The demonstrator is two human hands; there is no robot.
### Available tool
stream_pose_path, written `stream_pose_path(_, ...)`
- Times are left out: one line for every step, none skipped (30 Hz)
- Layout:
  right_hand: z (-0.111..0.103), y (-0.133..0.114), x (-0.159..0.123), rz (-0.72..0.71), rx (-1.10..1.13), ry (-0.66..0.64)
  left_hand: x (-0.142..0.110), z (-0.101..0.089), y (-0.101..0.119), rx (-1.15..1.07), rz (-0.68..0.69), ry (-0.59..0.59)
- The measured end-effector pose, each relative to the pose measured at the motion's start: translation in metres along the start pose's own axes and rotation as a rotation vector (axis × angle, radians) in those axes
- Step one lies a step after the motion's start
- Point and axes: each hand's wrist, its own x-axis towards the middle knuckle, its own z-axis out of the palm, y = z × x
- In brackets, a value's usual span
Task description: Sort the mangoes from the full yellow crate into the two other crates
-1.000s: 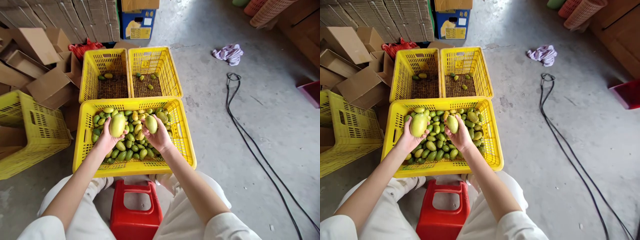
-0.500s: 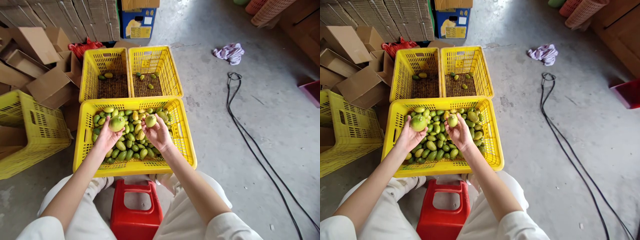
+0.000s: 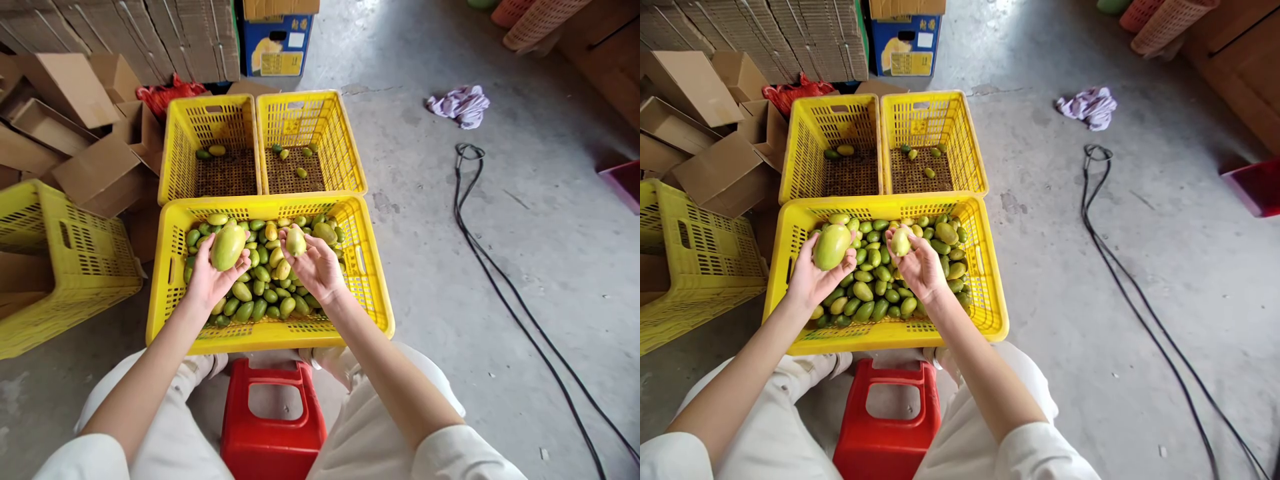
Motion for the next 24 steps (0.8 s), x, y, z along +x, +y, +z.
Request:
stream_pose_path(0.0006,-0.0013,-0.0021,0.029,0.019,-0.007,0.0,0.0002,-0.0002,0.0,-0.011,0.004)
stream_pose_path(0.0012,-0.0025,-0.0041,0.059,0.037,-0.01,0.0003,0.0,-0.0004,0.004,-0.018,0.006)
stream_pose_path(0.0018,-0.0036,-0.0058,0.084,0.05,-0.011,0.0007,-0.0007,-0.0008,0.012,-0.019,0.004)
stream_pose_path(0.0022,-0.0045,-0.007,0.1,0.052,-0.013,0.0012,-0.0019,-0.0014,0.021,-0.013,0.001)
stream_pose_path(0.0024,-0.005,-0.0076,0.106,0.043,-0.017,0.0018,-0.0034,-0.0019,0.031,-0.005,0.002)
stream_pose_path(0.0025,-0.0052,-0.0076,0.104,0.023,-0.023,0.0023,-0.0052,-0.0025,0.04,0.006,0.01)
stream_pose_path(0.0024,-0.0051,-0.0072,0.096,-0.002,-0.029,0.0026,-0.0068,-0.0031,0.049,0.016,0.023)
stream_pose_path(0.0023,-0.0049,-0.0066,0.088,-0.03,-0.035,0.0028,-0.0082,-0.0036,0.058,0.026,0.04)
stream_pose_path(0.0024,-0.0047,-0.0059,0.083,-0.053,-0.04,0.0026,-0.0091,-0.0039,0.07,0.035,0.056)
stream_pose_path(0.0025,-0.0044,-0.0053,0.083,-0.069,-0.045,0.0023,-0.0092,-0.004,0.085,0.042,0.066)
stream_pose_path(0.0029,-0.0042,-0.0049,0.089,-0.077,-0.05,0.0017,-0.0087,-0.004,0.102,0.045,0.067)
stream_pose_path(0.0033,-0.004,-0.0048,0.1,-0.079,-0.054,0.0011,-0.0075,-0.0037,0.12,0.045,0.06)
stream_pose_path(0.0038,-0.004,-0.0049,0.113,-0.077,-0.057,0.0005,-0.0058,-0.0033,0.139,0.041,0.048)
stream_pose_path(0.0043,-0.0039,-0.0051,0.126,-0.075,-0.059,0.0001,-0.0039,-0.0028,0.156,0.034,0.034)
stream_pose_path(0.0046,-0.0039,-0.0054,0.137,-0.074,-0.059,-0.0001,-0.0021,-0.0023,0.171,0.025,0.024)
stream_pose_path(0.0047,-0.0038,-0.0058,0.147,-0.076,-0.055,0.0001,-0.0007,-0.0019,0.181,0.02,0.018)
stream_pose_path(0.0047,-0.0037,-0.0061,0.153,-0.08,-0.049,0.0007,0.0001,-0.0015,0.185,0.018,0.015)
stream_pose_path(0.0045,-0.0037,-0.0064,0.158,-0.086,-0.041,0.0016,0.0002,-0.0013,0.185,0.023,0.014)
stream_pose_path(0.0042,-0.0036,-0.0067,0.161,-0.092,-0.034,0.0027,-0.0005,-0.0013,0.18,0.033,0.011)
stream_pose_path(0.0038,-0.0036,-0.007,0.161,-0.1,-0.029,0.004,-0.0018,-0.0015,0.173,0.044,0.003)
stream_pose_path(0.0035,-0.0037,-0.0074,0.161,-0.109,-0.028,0.0054,-0.0036,-0.0017,0.167,0.051,-0.008)
stream_pose_path(0.0033,-0.0039,-0.0077,0.161,-0.119,-0.033,0.0066,-0.0056,-0.0021,0.16,0.054,-0.018)
stream_pose_path(0.0032,-0.004,-0.0081,0.163,-0.13,-0.041,0.0077,-0.0076,-0.0026,0.151,0.055,-0.024)
stream_pose_path(0.0033,-0.0041,-0.0085,0.163,-0.14,-0.049,0.0084,-0.0092,-0.0031,0.144,0.053,-0.029)
